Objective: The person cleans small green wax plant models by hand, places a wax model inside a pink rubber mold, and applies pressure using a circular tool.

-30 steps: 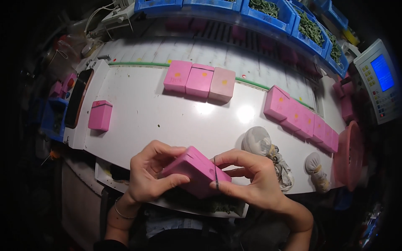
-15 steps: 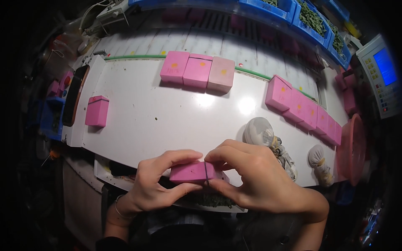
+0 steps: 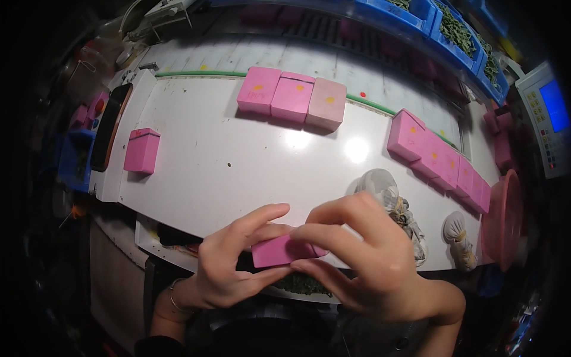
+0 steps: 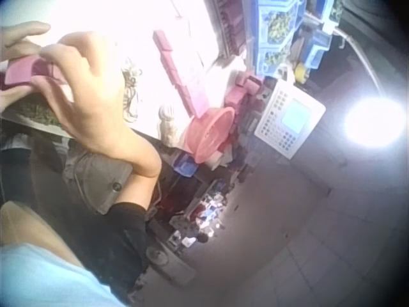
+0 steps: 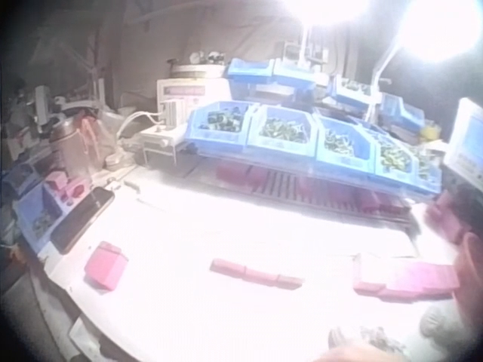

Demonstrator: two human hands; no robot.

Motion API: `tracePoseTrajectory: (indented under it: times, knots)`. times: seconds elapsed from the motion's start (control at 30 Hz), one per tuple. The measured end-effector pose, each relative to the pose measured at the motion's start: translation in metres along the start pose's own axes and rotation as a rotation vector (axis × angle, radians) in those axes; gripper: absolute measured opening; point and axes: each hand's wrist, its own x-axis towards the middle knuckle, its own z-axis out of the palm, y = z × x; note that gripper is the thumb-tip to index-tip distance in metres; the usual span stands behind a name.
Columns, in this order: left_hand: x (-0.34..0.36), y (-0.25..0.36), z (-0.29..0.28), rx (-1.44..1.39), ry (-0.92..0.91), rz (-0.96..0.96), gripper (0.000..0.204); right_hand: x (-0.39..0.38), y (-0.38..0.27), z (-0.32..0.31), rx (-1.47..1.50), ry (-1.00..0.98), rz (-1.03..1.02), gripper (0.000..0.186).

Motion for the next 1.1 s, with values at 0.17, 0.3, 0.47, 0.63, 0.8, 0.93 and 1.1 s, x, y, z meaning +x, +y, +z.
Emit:
tracePoseTrajectory:
  times: [0.17, 0.3, 0.47, 0.63, 0.8, 0.93, 1.1]
  knots:
    - [0.009, -0.001, 0.001, 0.13, -0.02, 0.155, 0.073, 0.0, 0.002, 0.008, -0.206, -0.044, -0.015, 0.02]
    - [0.008, -0.003, -0.009, 0.152, -0.043, 0.085, 0.068, 0.004, 0.01, 0.003, -0.096, 0.056, 0.143, 0.017]
    - [0.014, -0.008, -0.018, 0.144, 0.02, 0.04, 0.063, 0.002, 0.021, 0.01, 0.329, 0.008, 0.237, 0.035]
    - [0.003, 0.0, -0.002, 0.6, 0.041, 0.136, 0.078, 0.013, 0.02, 0.019, 0.112, -0.006, 0.302, 0.032]
    - [0.011, -0.022, -0.018, 0.647, -0.023, 0.115, 0.088, 0.027, 0.032, 0.023, 0.404, -0.014, 0.384, 0.026]
    - [0.066, -0.039, -0.084, 0.581, 0.19, -0.108, 0.081, 0.023, 0.048, 0.012, 0.313, 0.028, 0.278, 0.025]
    - [0.184, -0.076, -0.216, 0.59, 0.529, -0.261, 0.04, 0.015, 0.049, -0.001, 0.202, -0.001, 0.359, 0.016]
